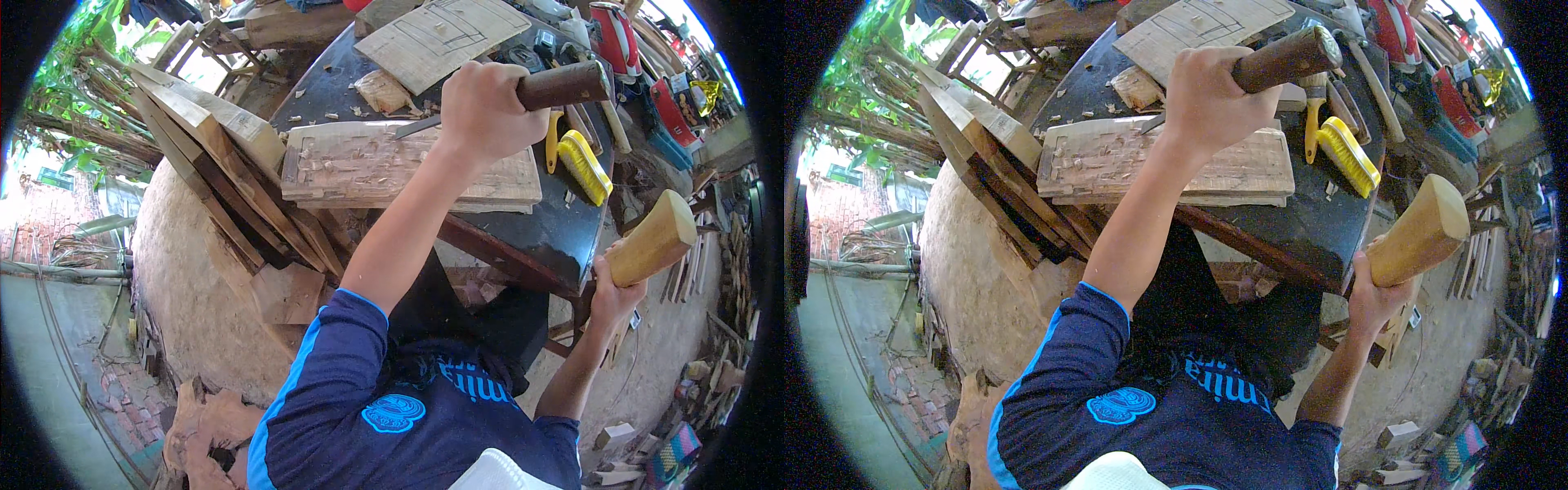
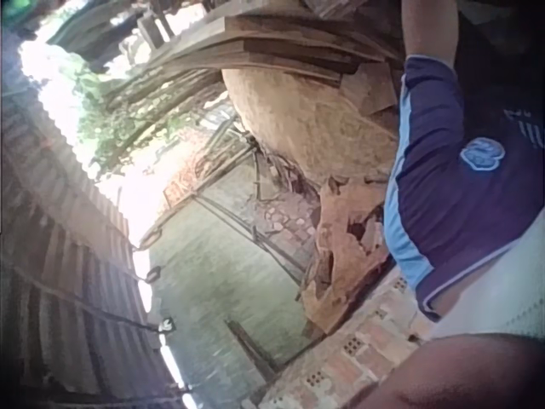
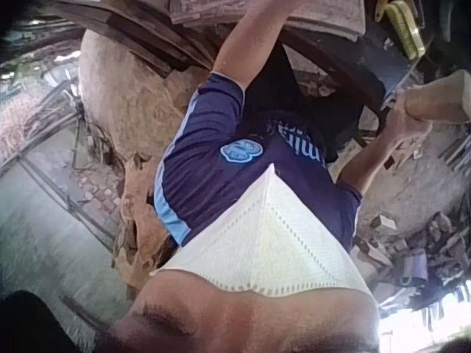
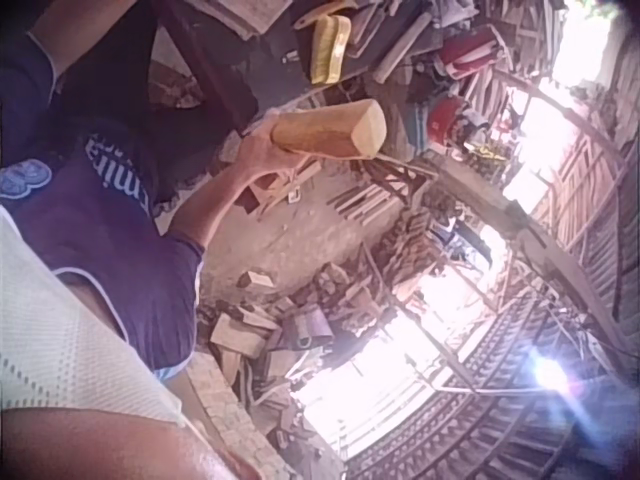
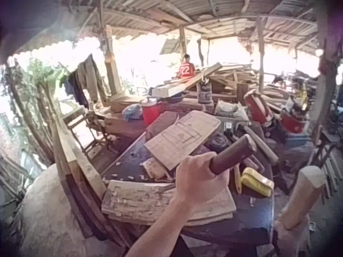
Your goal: The recorder uses a chisel and mallet to carve a groove into a piece of wood, then cleans it with a brush, sands it, and measures it with a tape measure.
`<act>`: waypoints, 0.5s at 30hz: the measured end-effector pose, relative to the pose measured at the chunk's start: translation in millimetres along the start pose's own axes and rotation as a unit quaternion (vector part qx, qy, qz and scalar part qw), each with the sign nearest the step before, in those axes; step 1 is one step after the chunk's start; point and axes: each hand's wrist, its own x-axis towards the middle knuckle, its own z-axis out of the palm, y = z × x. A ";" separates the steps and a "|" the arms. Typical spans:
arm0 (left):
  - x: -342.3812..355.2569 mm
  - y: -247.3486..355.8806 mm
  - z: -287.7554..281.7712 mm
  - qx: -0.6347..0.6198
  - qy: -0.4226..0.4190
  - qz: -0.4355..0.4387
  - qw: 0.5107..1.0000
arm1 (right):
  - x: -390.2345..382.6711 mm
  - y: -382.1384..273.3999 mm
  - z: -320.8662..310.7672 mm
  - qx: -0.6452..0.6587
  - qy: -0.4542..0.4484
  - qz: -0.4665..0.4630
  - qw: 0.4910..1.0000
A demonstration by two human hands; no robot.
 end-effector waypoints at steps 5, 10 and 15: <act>-1.9 1.0 -0.9 -0.003 -0.002 -0.006 1.000 | 0.1 -1.5 -1.4 0.006 -0.018 0.019 1.000; -5.2 3.2 -1.5 -0.006 0.023 0.004 1.000 | 12.0 -9.7 -8.1 0.022 0.001 -0.010 1.000; -4.3 0.7 0.9 0.000 0.016 -0.008 1.000 | 12.8 -11.8 -9.6 0.053 0.002 0.000 0.999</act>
